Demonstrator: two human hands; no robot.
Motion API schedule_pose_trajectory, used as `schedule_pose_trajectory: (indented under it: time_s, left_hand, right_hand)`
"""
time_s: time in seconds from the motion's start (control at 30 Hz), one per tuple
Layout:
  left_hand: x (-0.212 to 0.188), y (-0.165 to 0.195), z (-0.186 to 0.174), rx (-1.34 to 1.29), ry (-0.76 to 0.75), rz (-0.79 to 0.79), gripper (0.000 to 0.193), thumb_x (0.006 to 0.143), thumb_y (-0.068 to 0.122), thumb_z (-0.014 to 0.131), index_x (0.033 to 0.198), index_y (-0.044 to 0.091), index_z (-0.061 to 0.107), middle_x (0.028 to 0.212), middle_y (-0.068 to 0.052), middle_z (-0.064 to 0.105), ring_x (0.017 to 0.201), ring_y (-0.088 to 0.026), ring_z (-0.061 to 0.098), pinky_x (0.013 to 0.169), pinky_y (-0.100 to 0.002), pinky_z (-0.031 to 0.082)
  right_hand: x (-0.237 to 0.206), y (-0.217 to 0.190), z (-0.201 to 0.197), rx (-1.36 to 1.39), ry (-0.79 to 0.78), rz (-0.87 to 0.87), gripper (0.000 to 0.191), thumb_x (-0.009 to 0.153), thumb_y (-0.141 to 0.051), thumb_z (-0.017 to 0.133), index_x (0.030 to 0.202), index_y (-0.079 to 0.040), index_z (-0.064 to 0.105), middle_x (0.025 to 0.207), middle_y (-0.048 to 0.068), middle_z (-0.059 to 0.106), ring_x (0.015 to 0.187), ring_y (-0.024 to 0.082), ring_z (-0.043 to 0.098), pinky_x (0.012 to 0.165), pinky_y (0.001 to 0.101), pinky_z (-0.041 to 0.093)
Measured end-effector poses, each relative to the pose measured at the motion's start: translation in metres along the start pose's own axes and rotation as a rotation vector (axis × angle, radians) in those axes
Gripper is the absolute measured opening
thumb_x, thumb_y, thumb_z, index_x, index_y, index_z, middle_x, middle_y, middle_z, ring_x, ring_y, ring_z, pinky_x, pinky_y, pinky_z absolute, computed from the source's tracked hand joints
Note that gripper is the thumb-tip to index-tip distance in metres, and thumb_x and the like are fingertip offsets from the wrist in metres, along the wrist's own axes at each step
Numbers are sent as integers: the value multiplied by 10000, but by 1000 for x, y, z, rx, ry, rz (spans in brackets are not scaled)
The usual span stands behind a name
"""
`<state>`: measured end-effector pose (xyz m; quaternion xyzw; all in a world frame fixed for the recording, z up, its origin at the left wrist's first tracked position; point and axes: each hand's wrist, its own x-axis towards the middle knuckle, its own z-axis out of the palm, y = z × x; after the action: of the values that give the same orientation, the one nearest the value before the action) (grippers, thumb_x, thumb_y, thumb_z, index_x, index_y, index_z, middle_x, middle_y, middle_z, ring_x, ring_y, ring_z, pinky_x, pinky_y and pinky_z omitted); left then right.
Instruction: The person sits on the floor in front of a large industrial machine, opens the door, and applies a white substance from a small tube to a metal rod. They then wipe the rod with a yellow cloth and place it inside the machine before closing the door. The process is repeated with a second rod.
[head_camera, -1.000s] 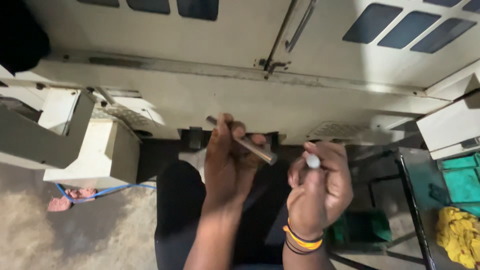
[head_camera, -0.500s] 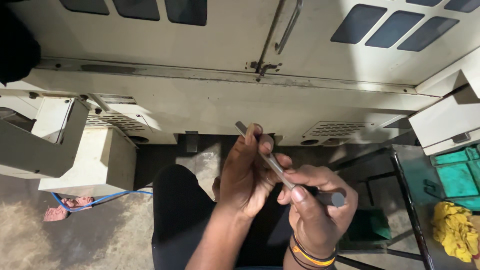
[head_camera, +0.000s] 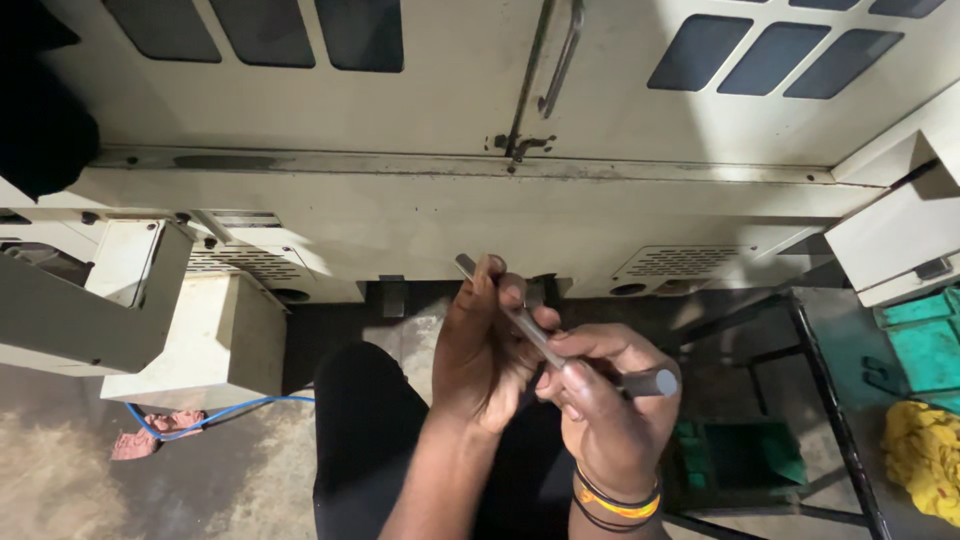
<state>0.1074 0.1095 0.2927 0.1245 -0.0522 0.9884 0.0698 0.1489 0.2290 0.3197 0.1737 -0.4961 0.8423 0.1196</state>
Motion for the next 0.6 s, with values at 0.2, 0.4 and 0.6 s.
schedule_pose_trajectory:
  time_s: [0.2,0.4,0.6]
  left_hand:
    - [0,0,-6,54,69,29,198,1138,232,511,1214,61,574,971,-72,666,927,-309,743,752,-413,653]
    - [1,8,-10,131,97,57,188,1100,265,514,1179,110,586,957,-12,664,907,-247,729,729,-344,619]
    - [4,17,-17,75,153,134,215,1160,254,523,1252,75,598,1027,-41,679,997,-236,711,810,-313,613]
  right_hand:
    - [2,-4,3,-266,-11,-40,210,970,-72,730,1073,102,677,882,147,722,729,137,692,688,254,545]
    - [9,-12,8,-341,-10,25,158,979,-35,702,1088,77,674,933,125,738,798,149,716,755,273,585]
    - [18,-9,8,-285,-7,-4,327,979,-52,680,1254,-9,506,1024,73,618,880,111,604,790,239,509]
